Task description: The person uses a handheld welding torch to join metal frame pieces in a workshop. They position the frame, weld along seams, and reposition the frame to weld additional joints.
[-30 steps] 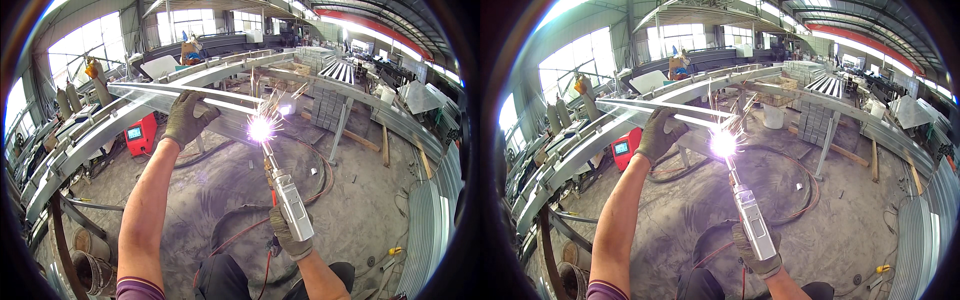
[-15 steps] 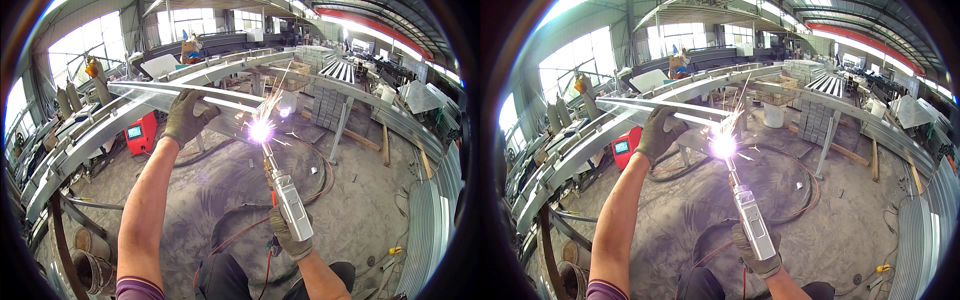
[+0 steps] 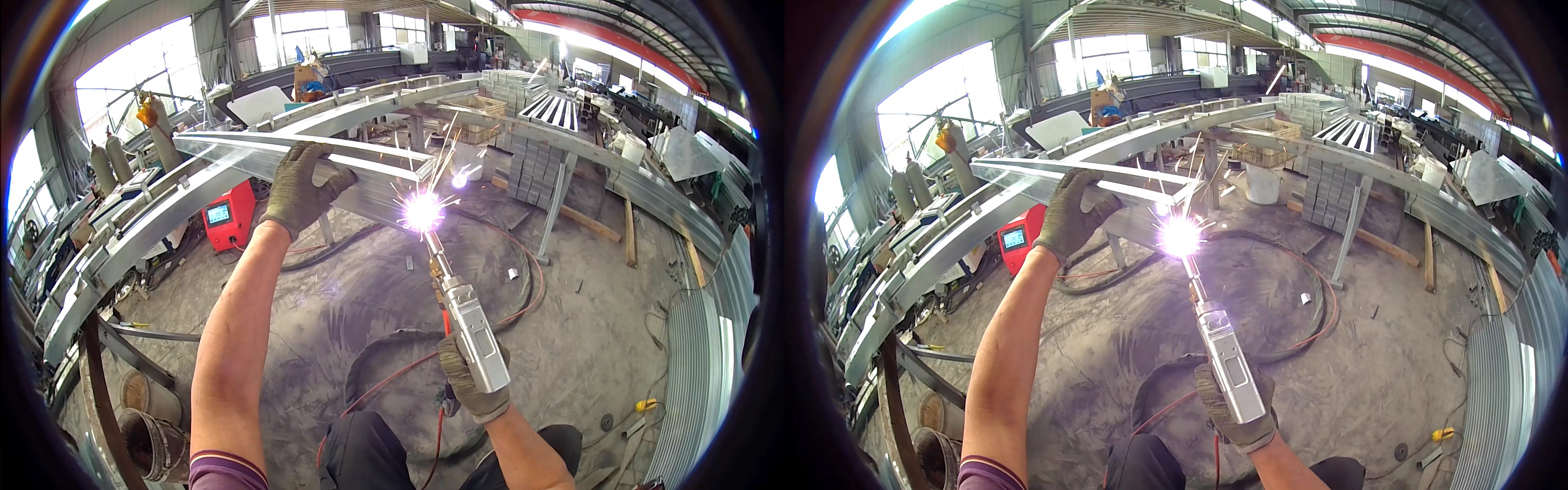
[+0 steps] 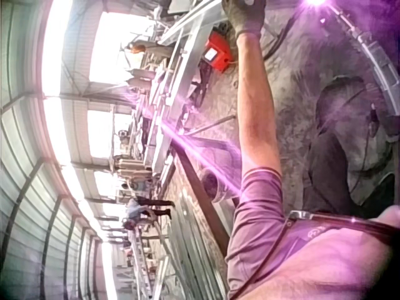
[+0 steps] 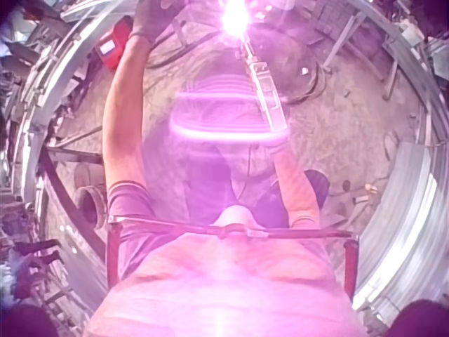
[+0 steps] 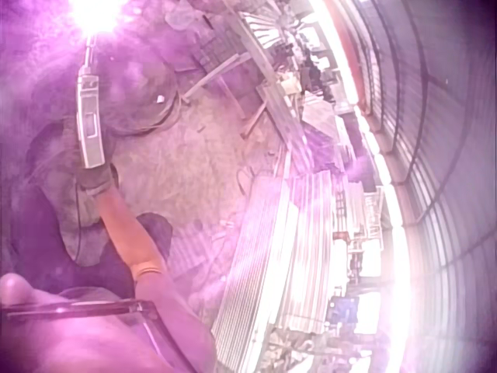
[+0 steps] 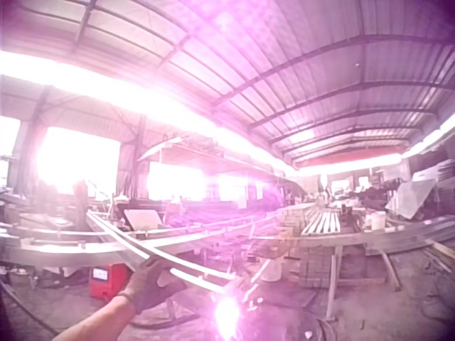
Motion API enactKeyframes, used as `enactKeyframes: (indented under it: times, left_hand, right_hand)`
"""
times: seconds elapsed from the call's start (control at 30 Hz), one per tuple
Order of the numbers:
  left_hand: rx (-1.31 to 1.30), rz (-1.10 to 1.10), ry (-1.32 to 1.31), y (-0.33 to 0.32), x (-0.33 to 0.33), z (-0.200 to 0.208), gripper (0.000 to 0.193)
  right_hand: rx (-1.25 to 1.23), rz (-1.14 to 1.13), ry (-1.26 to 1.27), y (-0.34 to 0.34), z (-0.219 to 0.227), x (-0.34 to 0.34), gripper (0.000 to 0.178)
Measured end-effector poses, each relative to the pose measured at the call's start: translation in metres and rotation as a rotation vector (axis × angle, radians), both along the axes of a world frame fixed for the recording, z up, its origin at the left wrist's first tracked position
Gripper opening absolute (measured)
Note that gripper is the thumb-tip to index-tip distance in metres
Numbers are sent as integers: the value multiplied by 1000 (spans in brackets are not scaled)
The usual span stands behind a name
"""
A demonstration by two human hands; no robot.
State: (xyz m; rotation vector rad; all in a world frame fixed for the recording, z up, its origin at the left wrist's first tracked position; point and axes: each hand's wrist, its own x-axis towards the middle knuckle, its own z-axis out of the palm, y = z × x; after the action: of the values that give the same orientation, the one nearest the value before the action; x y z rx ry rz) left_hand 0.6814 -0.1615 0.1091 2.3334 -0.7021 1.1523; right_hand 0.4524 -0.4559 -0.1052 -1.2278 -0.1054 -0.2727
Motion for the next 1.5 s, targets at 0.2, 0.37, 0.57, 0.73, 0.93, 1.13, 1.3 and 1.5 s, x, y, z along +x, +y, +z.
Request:
enactKeyframes:
  times: [0.2,0.37,0.57,0.73,0.93,1.13,1.3,1.5]
  left_hand:
    - [3,-2,21,0,-1,0,62]
    - [12,5,23,1,-1,-1,60]
    - [12,16,43,0,-8,3,57]
    - [18,20,53,-1,-6,2,63]
    - [7,11,60,0,-5,2,63]
    - [13,33,88,-2,-9,3,64]
    - [6,21,78,0,-7,3,64]
    - [7,27,71,-2,-7,2,64]
  right_hand:
    - [1028,562,135,2,20,-8,37]
    - [1120,676,101,2,16,-4,44]
    - [15,235,-44,-3,2,-6,43]
    - [673,558,56,-2,10,-8,40]
    - [1089,805,36,1,9,-3,38]
    - [-85,200,-174,0,-4,-10,27]
    - [46,206,-20,0,-7,-9,40]
    - [305,312,-118,0,-13,-6,40]
